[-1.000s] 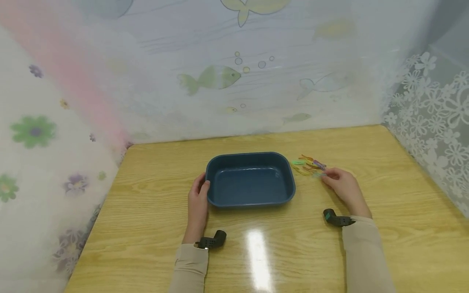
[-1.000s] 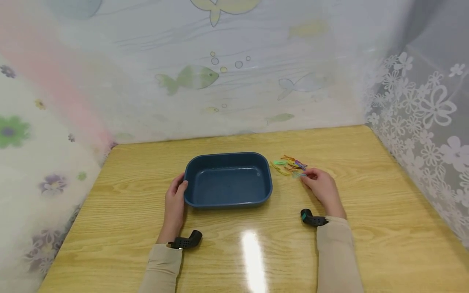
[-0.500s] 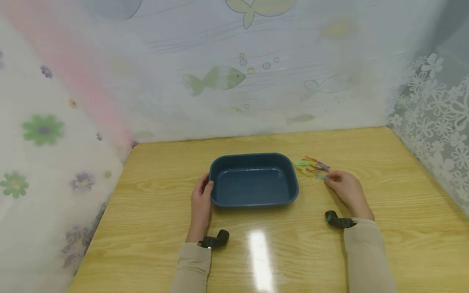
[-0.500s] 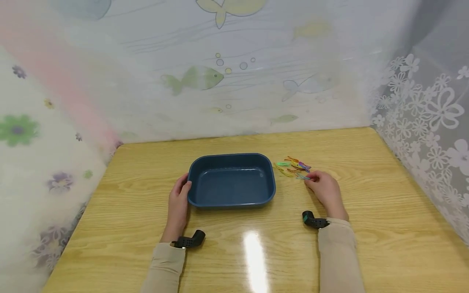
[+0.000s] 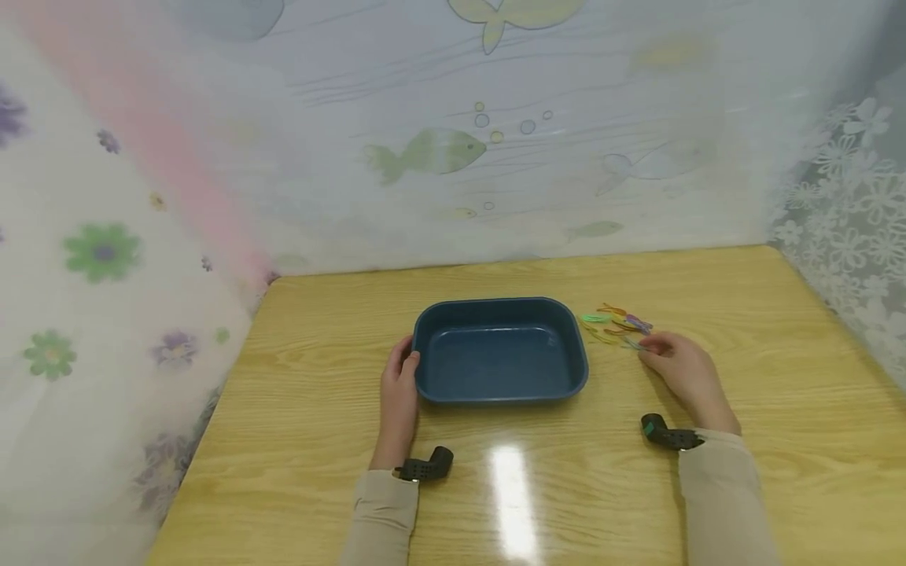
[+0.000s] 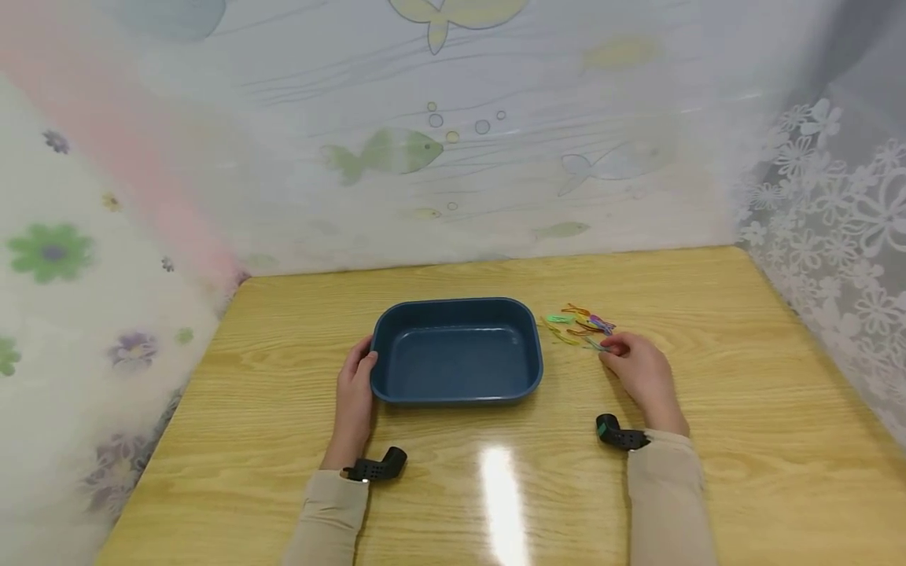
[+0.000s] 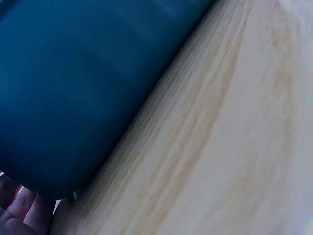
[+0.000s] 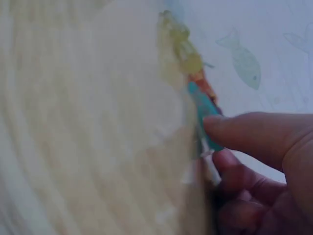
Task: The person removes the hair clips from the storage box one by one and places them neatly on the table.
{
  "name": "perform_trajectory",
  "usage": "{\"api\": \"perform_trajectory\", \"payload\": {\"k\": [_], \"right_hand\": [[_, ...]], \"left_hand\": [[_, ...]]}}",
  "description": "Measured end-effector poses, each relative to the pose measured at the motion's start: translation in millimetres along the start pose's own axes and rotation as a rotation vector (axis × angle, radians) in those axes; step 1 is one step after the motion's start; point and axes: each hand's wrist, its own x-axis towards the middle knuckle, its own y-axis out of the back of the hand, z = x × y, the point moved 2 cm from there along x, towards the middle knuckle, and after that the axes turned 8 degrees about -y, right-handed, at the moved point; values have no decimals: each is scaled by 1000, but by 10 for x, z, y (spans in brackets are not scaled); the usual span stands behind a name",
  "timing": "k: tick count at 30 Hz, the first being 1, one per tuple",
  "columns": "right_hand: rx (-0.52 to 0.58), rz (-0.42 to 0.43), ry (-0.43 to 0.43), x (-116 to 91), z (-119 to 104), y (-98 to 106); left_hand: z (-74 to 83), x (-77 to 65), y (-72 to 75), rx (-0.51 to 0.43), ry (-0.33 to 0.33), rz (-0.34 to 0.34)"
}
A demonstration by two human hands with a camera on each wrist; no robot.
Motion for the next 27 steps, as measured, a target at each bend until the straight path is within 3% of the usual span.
{"api": "perform_trajectory", "payload": {"k": [10,27], "right_hand": [[261,-51,-152,-141,43,48],[267,-37,-138,-160,35,62]], "left_hand": [[1,-15,-24,22,-7,4],[18,26,-43,8,-43,40]]}}
